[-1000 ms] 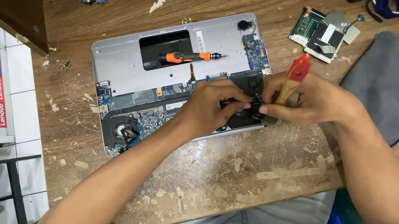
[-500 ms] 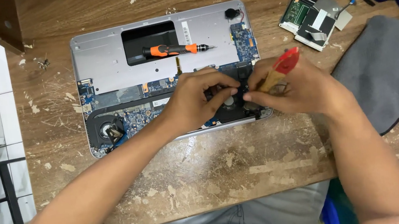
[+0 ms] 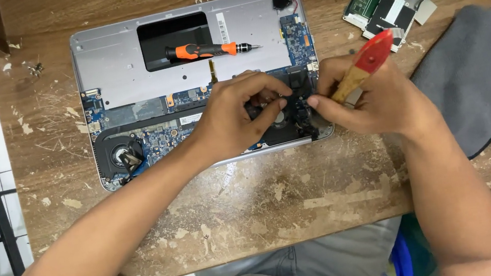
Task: The person uses a screwdriver to remove screws from the back of a disassembled laptop. They then use a brush to clean the internal components and finally lift the motherboard out of the laptop casing.
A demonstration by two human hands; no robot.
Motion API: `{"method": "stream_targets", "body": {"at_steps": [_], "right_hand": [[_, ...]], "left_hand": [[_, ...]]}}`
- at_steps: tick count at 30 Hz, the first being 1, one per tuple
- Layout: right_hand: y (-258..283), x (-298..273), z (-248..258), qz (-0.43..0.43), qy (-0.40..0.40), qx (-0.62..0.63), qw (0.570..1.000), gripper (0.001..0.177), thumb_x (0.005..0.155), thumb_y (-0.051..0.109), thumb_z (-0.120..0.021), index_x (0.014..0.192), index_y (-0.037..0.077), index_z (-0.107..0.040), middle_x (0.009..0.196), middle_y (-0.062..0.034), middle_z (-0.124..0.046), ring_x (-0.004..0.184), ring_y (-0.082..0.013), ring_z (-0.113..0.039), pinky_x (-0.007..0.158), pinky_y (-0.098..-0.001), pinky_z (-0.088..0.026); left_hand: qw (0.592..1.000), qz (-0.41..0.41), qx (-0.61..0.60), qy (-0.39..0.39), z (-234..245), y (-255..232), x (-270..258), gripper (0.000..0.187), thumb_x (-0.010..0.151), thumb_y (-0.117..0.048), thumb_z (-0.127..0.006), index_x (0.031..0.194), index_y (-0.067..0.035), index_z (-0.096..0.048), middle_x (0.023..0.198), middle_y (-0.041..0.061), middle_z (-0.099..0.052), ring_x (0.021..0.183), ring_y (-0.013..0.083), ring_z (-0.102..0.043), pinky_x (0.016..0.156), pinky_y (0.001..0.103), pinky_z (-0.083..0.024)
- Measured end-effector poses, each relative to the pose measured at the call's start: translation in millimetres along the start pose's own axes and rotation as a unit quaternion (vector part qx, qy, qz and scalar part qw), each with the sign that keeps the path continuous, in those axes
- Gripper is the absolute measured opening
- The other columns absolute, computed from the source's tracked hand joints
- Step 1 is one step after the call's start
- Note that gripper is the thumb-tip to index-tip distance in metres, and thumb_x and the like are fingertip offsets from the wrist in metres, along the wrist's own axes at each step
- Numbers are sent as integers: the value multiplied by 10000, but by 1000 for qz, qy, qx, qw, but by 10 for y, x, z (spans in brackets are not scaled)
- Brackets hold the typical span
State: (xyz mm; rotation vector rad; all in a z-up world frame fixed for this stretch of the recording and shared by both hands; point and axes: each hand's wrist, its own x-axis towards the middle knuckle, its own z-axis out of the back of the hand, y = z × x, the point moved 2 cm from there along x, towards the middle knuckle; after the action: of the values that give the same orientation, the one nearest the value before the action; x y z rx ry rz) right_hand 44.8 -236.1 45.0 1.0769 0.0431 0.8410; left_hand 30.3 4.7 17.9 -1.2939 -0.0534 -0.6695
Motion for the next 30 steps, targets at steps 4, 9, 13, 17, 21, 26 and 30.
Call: {"method": "stream_targets", "body": {"at_steps": [4,9,13,17,21,26,30], "right_hand": [[185,123,-34,-20,23,29,999,96,912,30,-810,852,37,-735,631,-87,-663,522,-199,-651,541,-305,-504],[149,131,18,-8,43,-40,998,90,926,-16,-788,871,-27,-718,623,-165,-675,507,-295,-692,522,-363,-550],[155,133,-5,9,7,-18,1000,100,942,-3,-807,879,7,-730,665,-114,-673,536,-231,-651,548,-321,-514],[201,190,-35,-16,31,-14,999,85,951,-12,-792,894,-31,-731,672,-169,-676,534,-260,-642,570,-339,-524],[100,148,8,14,-38,-35,999,94,983,-13,-836,941,-19,-753,730,-122,-668,558,-216,-603,580,-318,-476],[157,170,-45,-9,15,14,1000,70,945,11,-823,919,-5,-760,705,-133,-688,534,-217,-597,560,-325,-483],[145,212,-79,4,13,-24,1000,82,942,-51,-833,972,-38,-758,725,-161,-685,522,-229,-587,544,-333,-456]], "left_hand": [[999,-6,-40,20,34,-7,-10,212,936,86,-748,1100,-48,-764,806,135,-750,764,245,-741,692,345,-592],[988,-12,-130,83,48,-46,-42,278,837,90,-753,1074,-50,-794,719,126,-722,668,232,-693,669,349,-566],[983,-19,-152,102,31,-20,-50,290,797,77,-745,1059,-37,-795,693,135,-713,642,250,-699,651,360,-568],[985,-58,-88,138,26,-52,-30,312,740,69,-712,1006,-66,-804,650,86,-692,617,266,-671,714,369,-515],[982,-103,-19,157,1,-50,-43,316,733,62,-677,988,-72,-806,640,75,-681,628,278,-645,740,386,-476],[960,-173,122,182,-42,-133,-65,405,732,30,-623,1068,-29,-840,714,151,-722,654,328,-625,792,420,-481],[926,-217,257,175,-115,-55,-158,398,775,-67,-585,1071,-92,-849,731,115,-740,676,312,-654,798,400,-500]]}}
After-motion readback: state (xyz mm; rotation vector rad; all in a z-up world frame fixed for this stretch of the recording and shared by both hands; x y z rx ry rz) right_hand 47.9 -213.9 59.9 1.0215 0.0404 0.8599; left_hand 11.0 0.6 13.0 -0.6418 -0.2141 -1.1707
